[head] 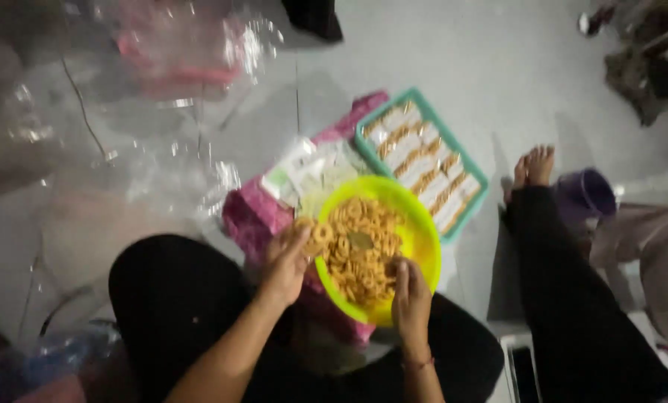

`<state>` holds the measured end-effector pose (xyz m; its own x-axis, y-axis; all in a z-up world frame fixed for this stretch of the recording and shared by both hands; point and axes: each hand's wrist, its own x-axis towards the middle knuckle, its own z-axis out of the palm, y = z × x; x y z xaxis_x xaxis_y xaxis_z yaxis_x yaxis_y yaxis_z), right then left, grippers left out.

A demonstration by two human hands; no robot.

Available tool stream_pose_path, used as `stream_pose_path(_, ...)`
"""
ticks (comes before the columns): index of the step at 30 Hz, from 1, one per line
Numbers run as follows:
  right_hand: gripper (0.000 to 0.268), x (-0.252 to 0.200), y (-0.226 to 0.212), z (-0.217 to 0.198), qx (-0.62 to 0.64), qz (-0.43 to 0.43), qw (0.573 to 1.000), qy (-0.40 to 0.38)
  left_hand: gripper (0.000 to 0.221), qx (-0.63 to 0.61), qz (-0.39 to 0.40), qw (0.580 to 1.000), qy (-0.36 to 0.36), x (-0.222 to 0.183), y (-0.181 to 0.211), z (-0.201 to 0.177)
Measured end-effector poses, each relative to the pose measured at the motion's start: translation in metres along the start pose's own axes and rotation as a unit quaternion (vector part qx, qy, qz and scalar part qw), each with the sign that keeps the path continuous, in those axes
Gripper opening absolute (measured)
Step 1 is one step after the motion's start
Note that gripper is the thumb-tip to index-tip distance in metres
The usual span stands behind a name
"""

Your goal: Manually packing ring-shaped snacks from a bowl into small plastic bags using hands and a spoon.

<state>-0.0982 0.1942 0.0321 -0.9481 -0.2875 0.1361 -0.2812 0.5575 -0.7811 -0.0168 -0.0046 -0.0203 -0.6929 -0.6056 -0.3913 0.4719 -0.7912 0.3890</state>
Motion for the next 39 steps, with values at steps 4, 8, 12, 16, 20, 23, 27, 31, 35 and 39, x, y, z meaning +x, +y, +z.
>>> stream_pose_path(4,0.043,-0.009,-0.021,-0.002,-0.026,0.033,0.999,-0.034,0.018,0.010,-0.012,1.000,-0.002,0.003,-0.007,-0.010)
stream_pose_path(8,0.042,-0.031,-0.024,-0.001,-0.047,0.012,0.997,-0.063,0.020,0.010,-0.005,1.000,-0.028,-0.014,-0.006,-0.009)
stream_pose_path(12,0.037,-0.032,-0.015,0.000,0.080,0.078,0.993,-0.041,0.018,0.027,-0.016,0.998,-0.056,-0.022,-0.004,-0.007)
stream_pose_path(16,0.042,-0.013,-0.008,0.006,0.171,0.180,0.969,-0.012,0.020,0.018,-0.007,0.999,-0.027,-0.011,-0.003,-0.003)
stream_pose_path(20,0.032,-0.005,0.023,0.003,0.351,0.241,0.904,-0.034,0.023,0.024,-0.025,0.989,-0.143,-0.008,0.005,-0.011)
stream_pose_path(23,0.039,-0.013,0.028,0.008,0.274,0.207,0.939,0.022,0.019,0.017,-0.035,0.999,0.009,-0.002,-0.025,-0.033)
stream_pose_path(27,0.031,-0.018,0.002,-0.006,0.295,0.221,0.928,0.050,0.018,0.021,-0.015,0.999,-0.022,-0.016,-0.009,-0.016)
stream_pose_path(31,0.032,-0.006,-0.001,-0.009,0.296,0.188,0.932,0.087,0.016,0.012,-0.015,1.000,-0.016,-0.004,-0.010,-0.023)
stream_pose_path(35,0.035,-0.010,-0.047,-0.015,0.240,0.161,0.953,0.090,0.013,-0.006,-0.015,0.999,-0.032,-0.015,0.004,0.000)
stream_pose_path(39,0.039,-0.012,0.002,-0.015,0.215,0.161,0.961,0.071,0.015,0.004,-0.020,1.000,-0.016,-0.005,-0.018,-0.027)
